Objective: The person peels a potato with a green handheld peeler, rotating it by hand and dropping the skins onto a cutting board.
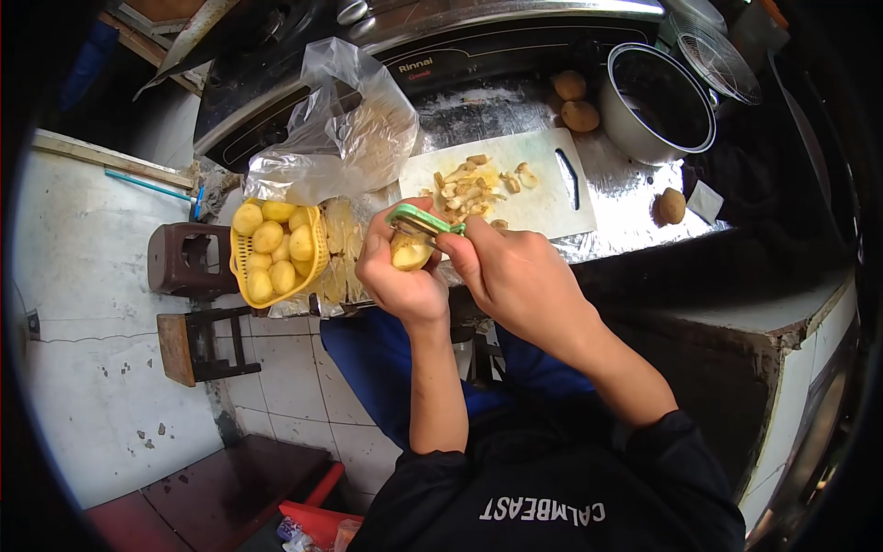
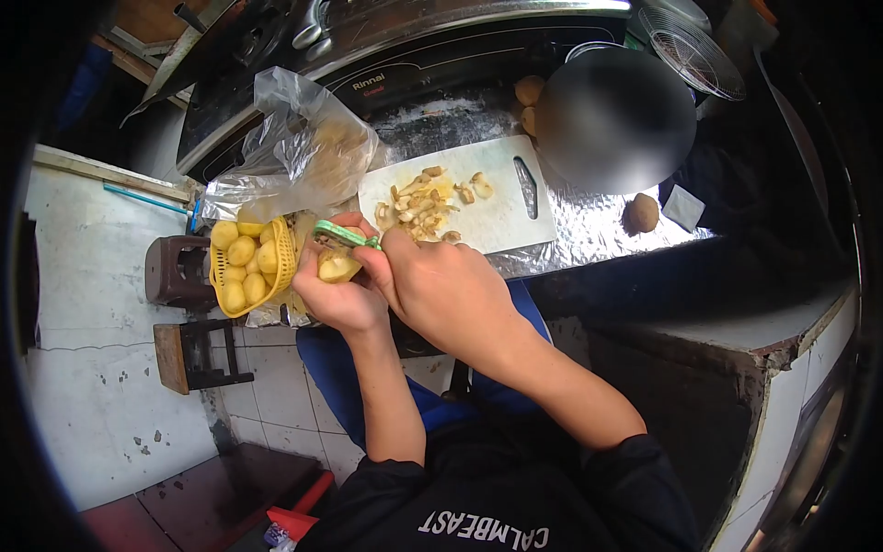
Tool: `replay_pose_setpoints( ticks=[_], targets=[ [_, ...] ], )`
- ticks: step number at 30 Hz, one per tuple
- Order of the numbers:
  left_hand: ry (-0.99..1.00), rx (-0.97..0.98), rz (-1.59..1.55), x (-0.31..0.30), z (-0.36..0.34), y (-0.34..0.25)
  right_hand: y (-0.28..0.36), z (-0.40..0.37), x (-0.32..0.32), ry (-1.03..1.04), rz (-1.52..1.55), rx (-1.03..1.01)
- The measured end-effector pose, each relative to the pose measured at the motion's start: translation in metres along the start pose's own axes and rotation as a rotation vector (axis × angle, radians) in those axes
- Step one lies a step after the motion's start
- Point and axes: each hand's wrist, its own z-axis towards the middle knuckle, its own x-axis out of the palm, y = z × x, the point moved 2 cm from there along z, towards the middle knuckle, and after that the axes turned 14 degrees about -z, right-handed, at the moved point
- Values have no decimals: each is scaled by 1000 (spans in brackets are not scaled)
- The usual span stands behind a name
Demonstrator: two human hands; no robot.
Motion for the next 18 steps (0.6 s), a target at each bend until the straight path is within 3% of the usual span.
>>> replay_pose_setpoints(
  ticks=[6, 8, 9, 16, 18],
  targets=[
    [-1, -2, -135, -2, 1, 0, 2, -2, 3, -29, 50, 24],
    [-108, 45, -178, 1, -2, 1, -1, 1, 6, -25, 134, 56],
    [-105, 145, -49, 5, -5, 1, -3, 3, 5, -24, 139, 63],
    [-152, 66, -197, 8, -5, -1, -2, 1, 5, 0, 162, 89],
    [-77, 49, -178, 7, -5, -2, -2, 4, 7, 10, 172, 75]
  ],
)
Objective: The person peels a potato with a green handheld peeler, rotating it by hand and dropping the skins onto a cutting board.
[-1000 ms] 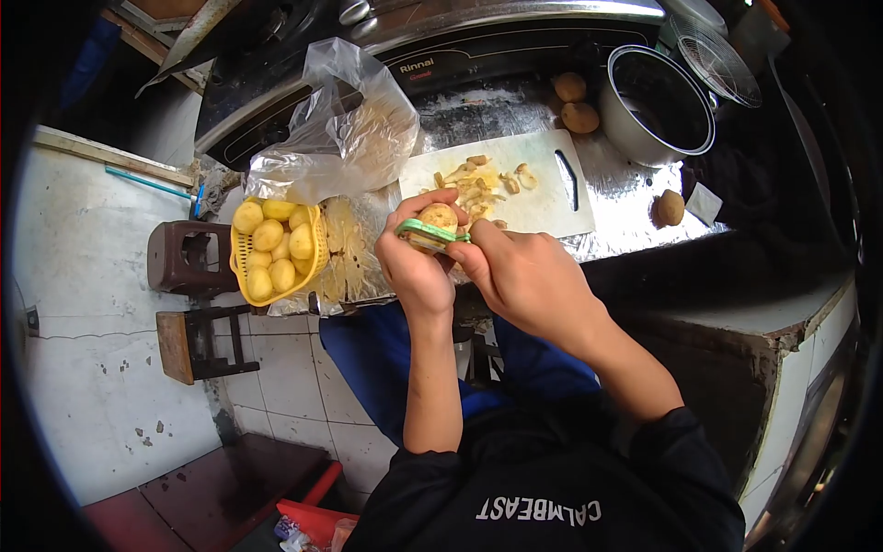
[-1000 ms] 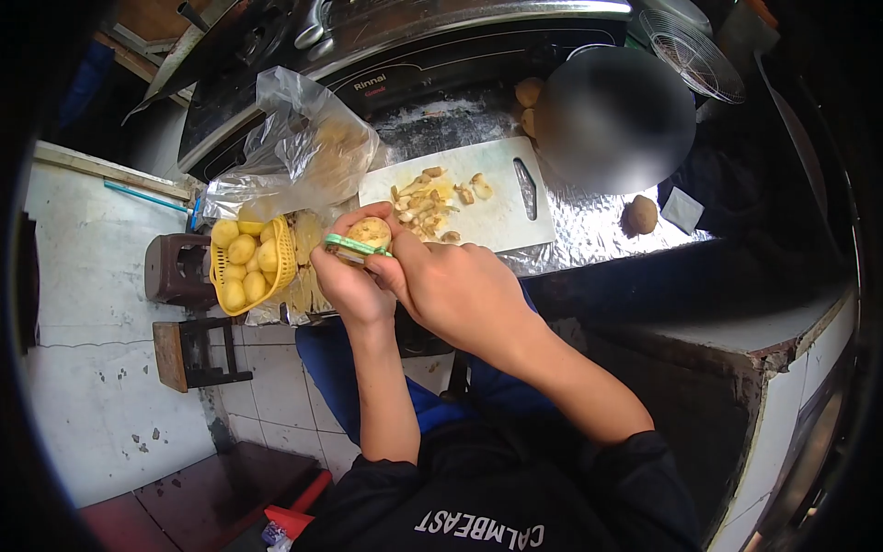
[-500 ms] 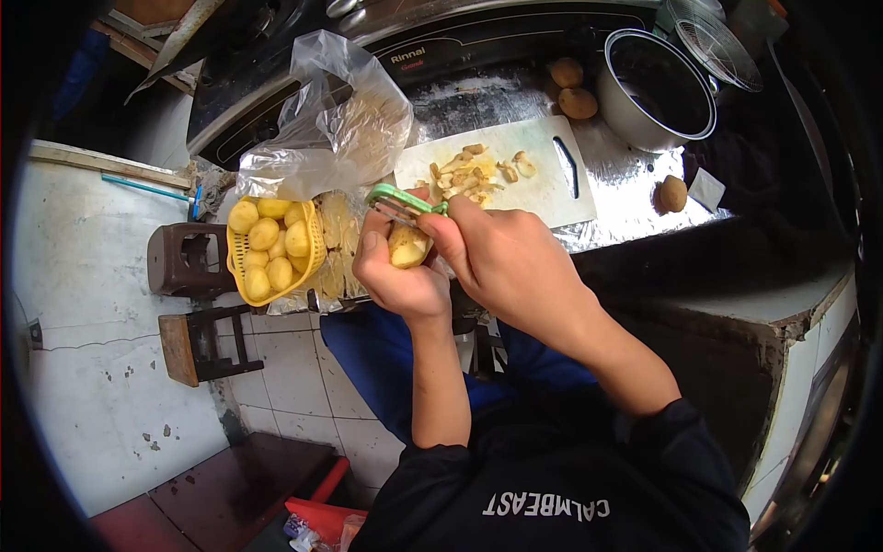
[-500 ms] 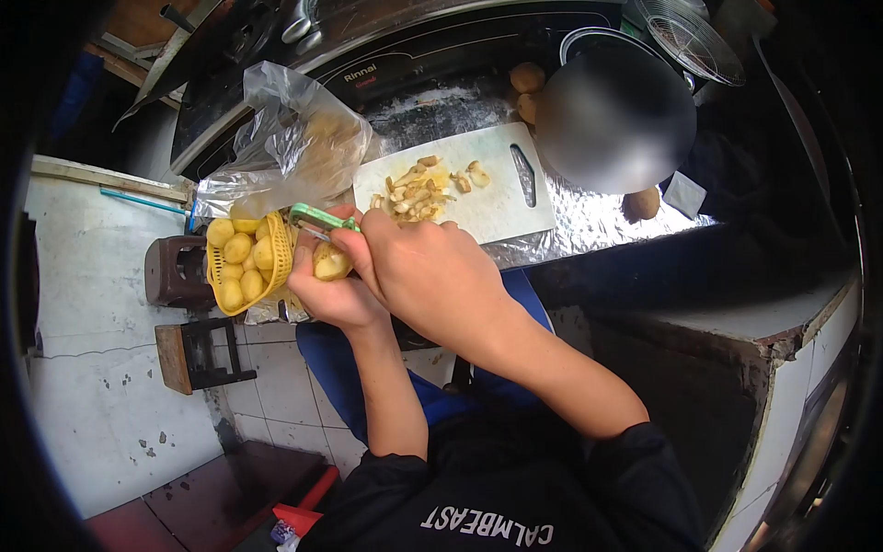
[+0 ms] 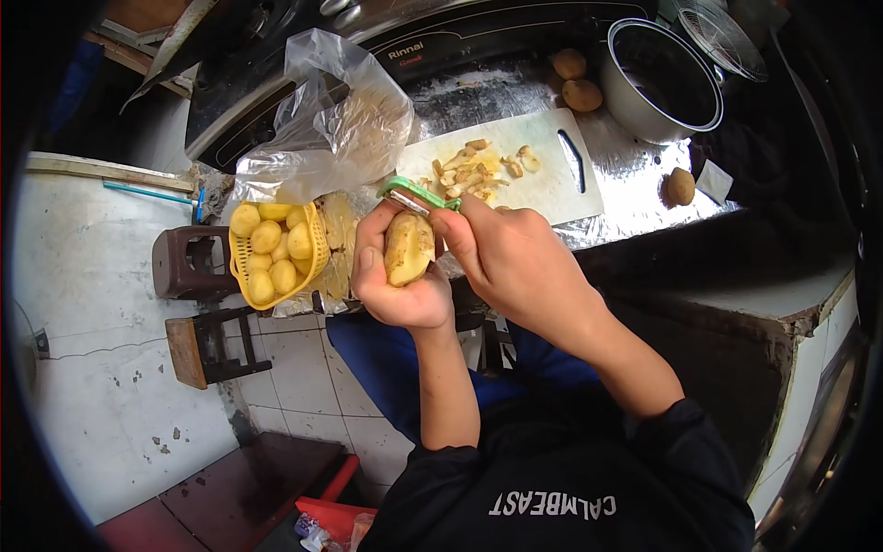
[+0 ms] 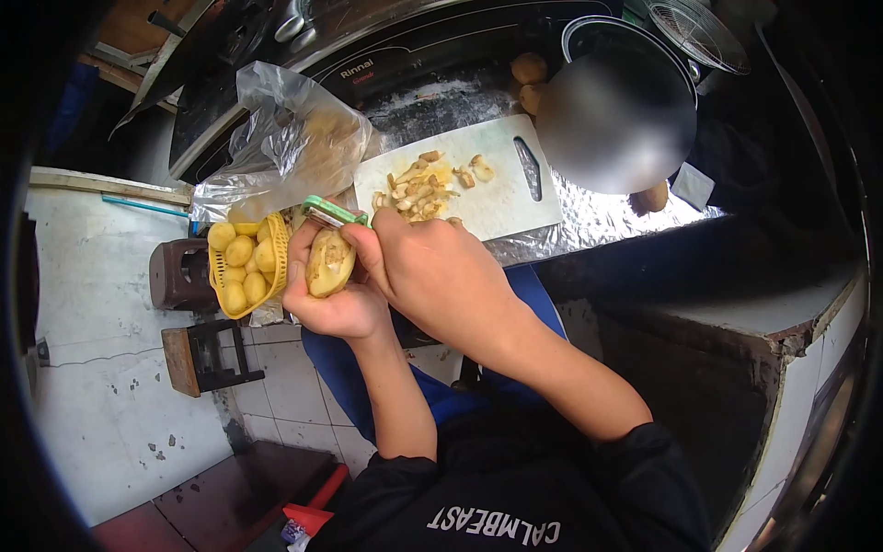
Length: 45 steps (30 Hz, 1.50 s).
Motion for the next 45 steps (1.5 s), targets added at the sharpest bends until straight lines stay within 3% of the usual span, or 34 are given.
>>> replay_pose_setpoints(
  ticks=[2, 6, 8, 14, 17, 30, 32, 34, 36, 37, 38, 40, 41, 43, 44, 45],
  targets=[
    [-57, 42, -29, 10, 1, 4, -2, -2, 1, -5, 23, 15],
    [-57, -50, -44, 3, 9, 2, -3, -7, 9, -24, 80, 41],
    [105, -72, -56, -9, 18, 6, -8, -10, 16, -20, 144, 96],
    [-18, -56, -83, 6, 18, 13, -14, 6, 12, -31, 119, 44],
    [208, -116, -28, -3, 26, 19, -21, 8, 15, -5, 103, 69],
    [245, -187, -156, 1, 39, 31, -17, 16, 11, 45, 182, 97],
    [400, -188, -394, 0, 48, 31, -15, 13, 11, 50, 200, 141],
    [401, -194, -374, -1, 54, 29, -9, 9, 15, 67, 240, 198],
    [634, -240, -596, 0, 56, 28, -5, 7, 12, 29, 177, 74],
    [792, -212, -522, -1, 59, 28, -3, 5, 13, -9, 127, 33],
    [791, -230, -506, -5, 57, 27, 0, 5, 13, -10, 144, 49],
    [577, -71, 19, -1, 53, 23, -4, 6, 16, 120, 324, 310],
    [577, -84, 18, -2, 52, 25, -6, 5, 17, 120, 323, 322],
    [594, -127, -51, -2, 54, 30, -5, 6, 14, -74, 122, 97],
    [600, -128, -66, -2, 59, 35, -6, 9, 13, -80, 108, 98],
    [752, -206, -312, -2, 64, 37, -6, 11, 16, -25, 141, 205]
  ],
)
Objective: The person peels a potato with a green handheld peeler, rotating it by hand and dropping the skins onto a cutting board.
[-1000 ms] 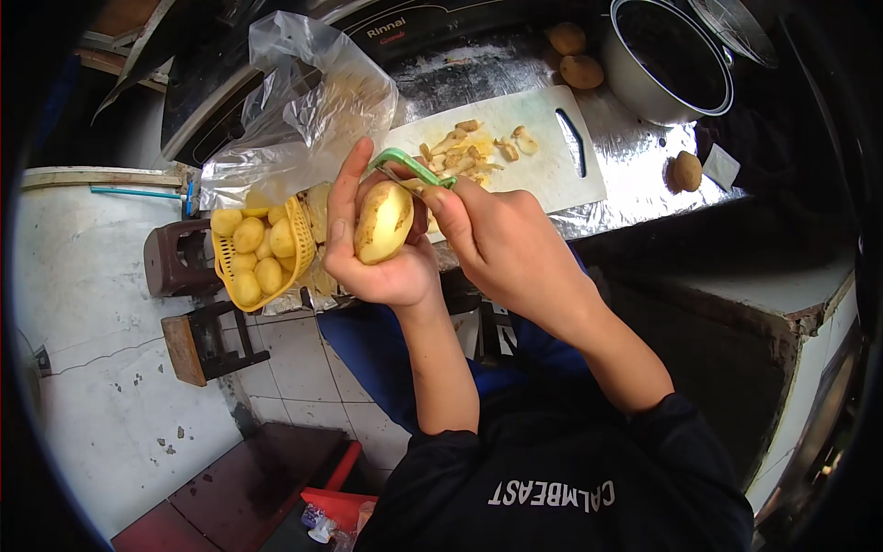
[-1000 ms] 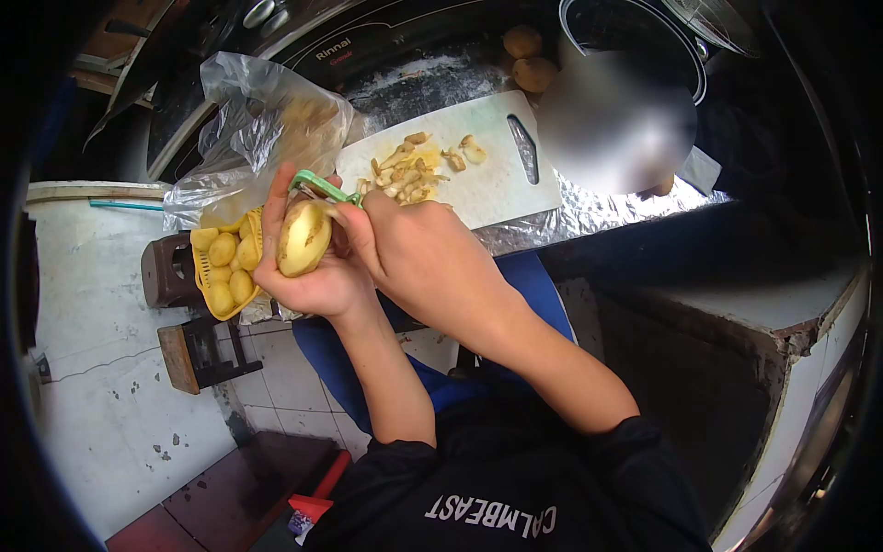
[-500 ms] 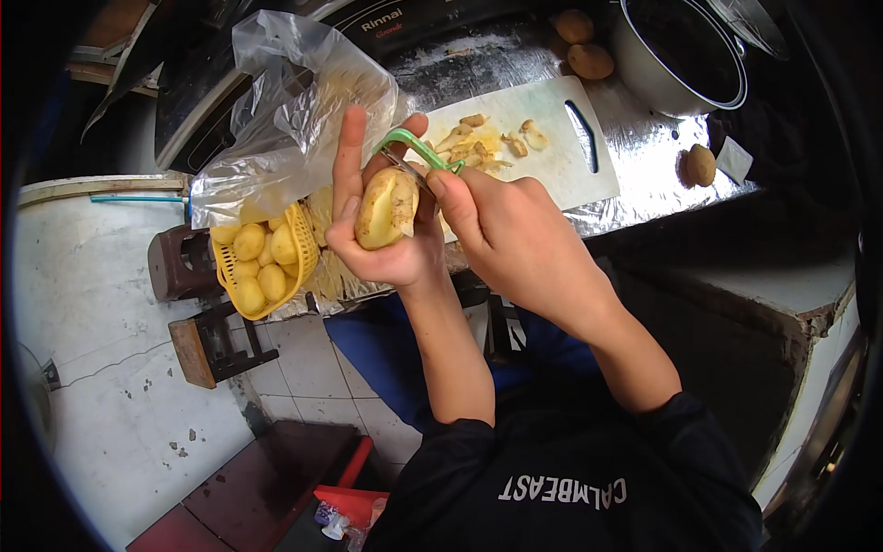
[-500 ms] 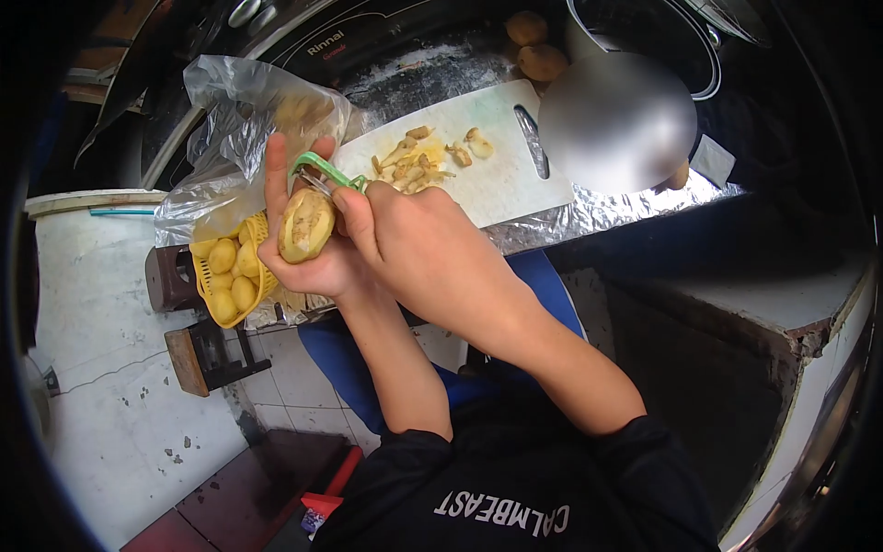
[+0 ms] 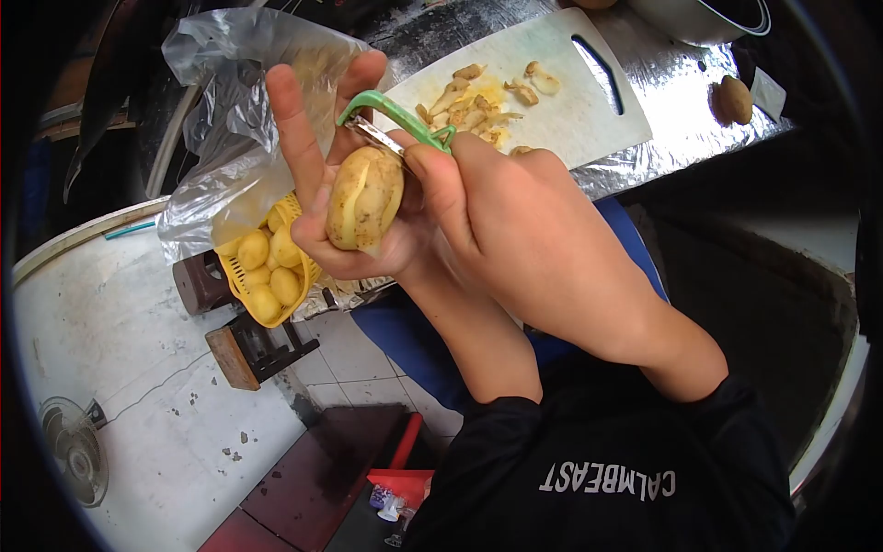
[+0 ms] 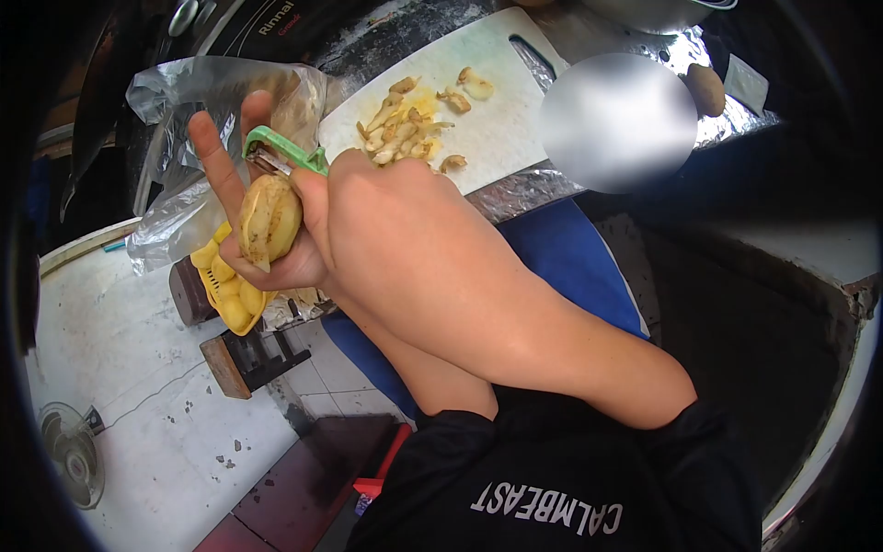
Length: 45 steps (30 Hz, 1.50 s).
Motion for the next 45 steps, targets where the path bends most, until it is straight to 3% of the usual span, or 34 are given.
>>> replay_pose_setpoints(
  ticks=[1, 3, 5, 6, 11, 13, 15, 17, 21, 22, 23, 27, 28, 29, 30, 31, 33, 34, 37, 39, 41, 42, 43, 45],
  targets=[
    [163, -1, -249, -1, -1, 3, -3, 0, 1, 57, 18, 110],
    [128, 9, -290, 3, -6, 3, -6, 0, 7, 39, -7, 68],
    [-255, -22, 303, 14, -6, 3, -8, 3, 6, 26, -108, 47],
    [-225, 3, -66, 13, -5, 5, -7, 5, 5, 21, -108, 37],
    [-233, 36, -36, 13, -9, -4, -5, 14, 3, -27, -179, -23],
    [-209, 65, -263, 12, -6, -1, -4, 19, 1, -67, -92, -67],
    [-225, 80, -201, 10, -4, 0, -1, 17, 1, -2, 238, 101],
    [-374, 37, 73, 7, -5, 3, -2, 16, 7, -12, 196, 119],
    [-486, 61, -100, 2, 1, 11, -21, 28, 13, -3, 243, 148],
    [-248, 77, -172, -4, 2, 7, -28, 30, 10, -49, 240, 171],
    [-240, 88, -175, -12, -1, 9, -34, 32, 7, -90, 241, 195],
    [-333, 70, 8, -13, -6, 5, -41, 36, -2, -152, 19, 117],
    [-357, 68, -72, -11, -9, 7, -37, 35, -2, -110, 116, 88],
    [-382, 64, -152, -8, -11, 9, -29, 31, -2, -105, 205, -11],
    [-530, 94, -105, 11, -9, 13, -22, 28, -2, -92, 138, -104],
    [-523, 96, -109, 15, -10, 13, -14, 26, -1, -78, 70, -198],
    [-449, 69, -61, 24, -15, 10, -13, 23, -2, -106, 93, -179],
    [-381, -6, -54, 24, -19, 5, -15, 22, -5, -53, 96, -226],
    [-425, -347, 49, 28, -35, -20, -18, 19, -23, 119, 31, -331],
    [-413, -385, 227, 35, -43, -26, -15, 14, -28, 294, 60, -359],
    [-549, -409, 166, 39, -49, -26, -7, 7, -30, 260, 63, -415],
    [-653, -416, -20, 41, -50, -26, 1, 1, -34, 129, 92, -428],
    [-660, -408, -24, 41, -55, -31, 7, -6, -37, -1, 121, -435],
    [-560, -434, -52, 43, -59, -42, -2, -22, -45, 65, 23, -417]
  ],
)
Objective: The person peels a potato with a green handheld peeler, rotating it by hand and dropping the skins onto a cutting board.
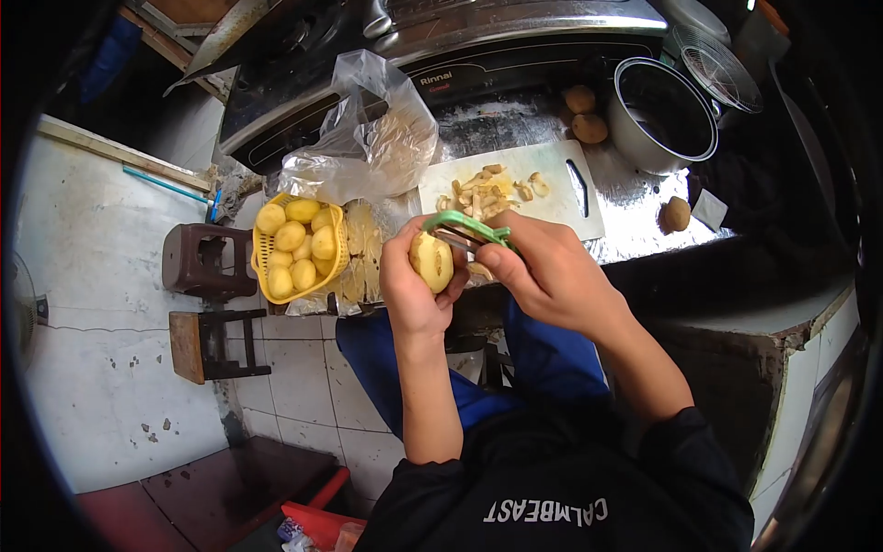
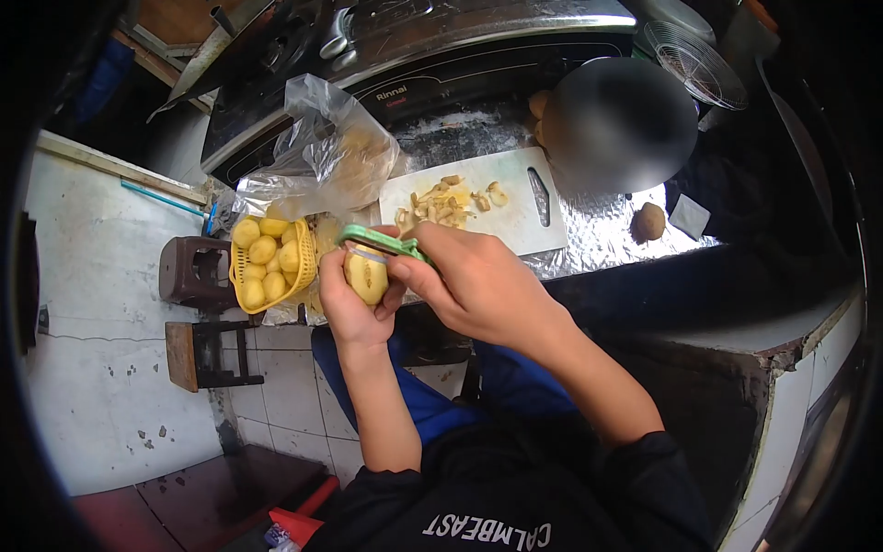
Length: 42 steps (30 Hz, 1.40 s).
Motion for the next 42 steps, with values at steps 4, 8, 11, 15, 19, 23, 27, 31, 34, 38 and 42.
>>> replay_pose_setpoints(
  ticks=[4, 8, 11, 15, 19, 23, 27, 31, 34, 38, 42],
  targets=[
    [-150, 111, 129, 24, -19, -1, 22, -23, 0, 119, -443, -155],
    [-113, 135, 67, 29, -31, -1, 32, -26, 2, 66, -584, -213],
    [-66, 138, -11, 25, -38, 0, 39, -27, 0, 43, -555, -220],
    [-118, 228, 50, 36, -47, -1, 48, -32, -4, 42, -588, -232],
    [-182, 231, 31, 44, -56, 0, 51, -37, -5, 21, -600, -238],
    [-160, 219, 52, 50, -63, 0, 54, -38, -7, -23, -596, -233],
    [-178, 257, 113, 49, -71, 9, 55, -29, -10, -67, -580, -204],
    [-82, 275, 219, 52, -72, 5, 51, -20, -16, 1, -563, -180],
    [-51, 286, 241, 43, -66, -1, 45, -13, -14, 5, -487, -139],
    [-10, 253, 124, 25, -41, -4, 18, 9, -2, -39, -206, -6],
    [-104, 212, 114, -1, -13, -7, -24, 30, 21, -38, -269, 127]
  ],
)
